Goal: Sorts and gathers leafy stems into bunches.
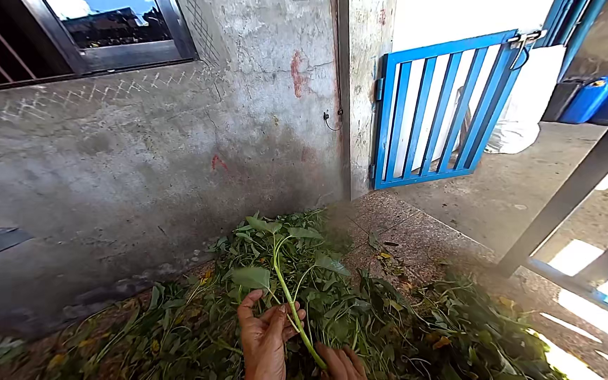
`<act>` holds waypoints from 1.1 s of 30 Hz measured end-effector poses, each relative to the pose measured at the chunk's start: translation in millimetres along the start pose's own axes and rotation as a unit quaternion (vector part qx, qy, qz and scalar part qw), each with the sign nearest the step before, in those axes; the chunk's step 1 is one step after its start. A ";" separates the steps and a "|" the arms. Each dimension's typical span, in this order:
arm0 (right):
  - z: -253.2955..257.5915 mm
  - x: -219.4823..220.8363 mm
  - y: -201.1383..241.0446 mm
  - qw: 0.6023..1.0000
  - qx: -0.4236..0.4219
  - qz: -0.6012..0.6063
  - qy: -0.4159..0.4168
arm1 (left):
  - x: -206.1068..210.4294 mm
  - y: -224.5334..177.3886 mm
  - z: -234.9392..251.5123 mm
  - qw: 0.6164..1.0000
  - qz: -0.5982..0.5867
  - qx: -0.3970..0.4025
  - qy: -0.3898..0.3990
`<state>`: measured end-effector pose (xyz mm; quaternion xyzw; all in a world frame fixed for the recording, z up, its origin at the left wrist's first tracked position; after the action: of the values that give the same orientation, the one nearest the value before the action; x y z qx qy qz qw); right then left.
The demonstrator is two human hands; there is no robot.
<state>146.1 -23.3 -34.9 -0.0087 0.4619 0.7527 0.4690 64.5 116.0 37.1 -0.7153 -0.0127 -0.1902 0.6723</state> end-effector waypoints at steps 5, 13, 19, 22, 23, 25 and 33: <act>21.1 5.7 7.3 0.994 0.061 0.018 0.086 | 2.4 1.9 -1.3 0.999 0.016 -0.008 0.044; 26.4 19.1 -1.6 0.962 0.110 0.178 0.175 | 0.9 8.6 3.3 0.991 -0.032 -0.123 0.051; 31.3 31.3 16.1 0.950 0.151 0.124 0.244 | 0.3 15.0 4.0 0.987 -0.043 -0.154 -0.015; 13.9 30.2 8.7 0.986 0.032 -0.038 0.161 | -18.4 4.3 14.9 0.989 -0.066 -0.101 -0.080; 2.4 26.3 -2.2 0.986 -0.007 -0.085 0.141 | -29.7 -3.8 21.2 0.989 -0.074 -0.077 -0.104; -24.4 18.1 -32.0 0.980 -0.035 -0.131 0.145 | -45.2 -15.9 29.2 0.984 -0.098 -0.057 -0.138; -53.9 11.3 -37.9 0.974 -0.072 -0.087 0.196 | -42.1 -12.0 27.8 0.983 -0.089 -0.063 -0.150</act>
<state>144.1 -48.2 -96.9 -0.2298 0.4867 0.7243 0.4309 29.3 154.0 35.8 -0.7724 -0.1652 -0.1396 0.5971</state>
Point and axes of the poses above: each hand's wrist, its own z-axis towards the middle knuckle, its own x-axis out of the palm, y = z × x, the point moved 6 cm from there along z, towards the middle knuckle, and after that the axes turned 6 degrees about z, right-handed, at the moved point
